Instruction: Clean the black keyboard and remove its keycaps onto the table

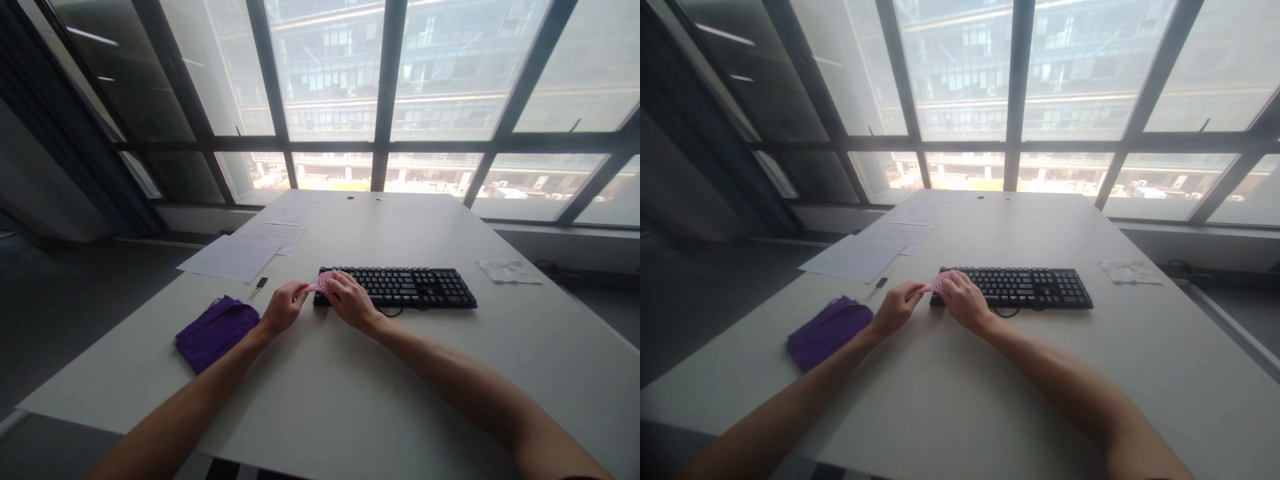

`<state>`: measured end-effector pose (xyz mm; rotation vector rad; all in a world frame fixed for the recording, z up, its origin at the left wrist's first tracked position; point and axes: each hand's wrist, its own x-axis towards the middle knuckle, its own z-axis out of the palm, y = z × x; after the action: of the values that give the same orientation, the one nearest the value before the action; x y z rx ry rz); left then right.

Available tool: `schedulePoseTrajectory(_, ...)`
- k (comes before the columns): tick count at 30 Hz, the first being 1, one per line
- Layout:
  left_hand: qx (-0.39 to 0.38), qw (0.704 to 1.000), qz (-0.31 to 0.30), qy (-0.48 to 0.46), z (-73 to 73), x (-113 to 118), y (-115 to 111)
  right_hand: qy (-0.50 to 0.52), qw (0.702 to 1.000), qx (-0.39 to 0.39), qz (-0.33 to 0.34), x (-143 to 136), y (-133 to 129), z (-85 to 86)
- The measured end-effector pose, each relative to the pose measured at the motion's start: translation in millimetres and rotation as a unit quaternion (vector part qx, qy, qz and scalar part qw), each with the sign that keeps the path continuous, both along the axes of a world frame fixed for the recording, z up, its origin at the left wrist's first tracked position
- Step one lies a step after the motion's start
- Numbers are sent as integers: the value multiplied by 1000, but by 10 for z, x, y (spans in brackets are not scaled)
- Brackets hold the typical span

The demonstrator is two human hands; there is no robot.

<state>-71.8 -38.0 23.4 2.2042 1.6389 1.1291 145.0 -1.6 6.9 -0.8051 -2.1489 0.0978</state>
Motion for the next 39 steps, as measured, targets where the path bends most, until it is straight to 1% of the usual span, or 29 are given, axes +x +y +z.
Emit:
schedulePoseTrajectory(7, -15, 1000, -8, 12, -21, -26, 6, -7, 1000, 0, 8, 10, 10, 7)
schedulePoseTrajectory(15, -22, 1000, -8, 3, -66, -38, 36, -6, 1000, 4, 6, 2, 5, 21)
schedulePoseTrajectory(25, -5, 1000, -1, 5, -29, -11, 19, -9, 1000, 5, 1, -2, 4, 35)
schedulePoseTrajectory(35, -32, 999, -9, 6, -22, -32, 2, -24, 1000, 3, 4, -3, -62, 65)
schedulePoseTrajectory(39, -16, 1000, -5, 2, -25, -22, 19, -18, 1000, 1, -2, -9, -27, 49)
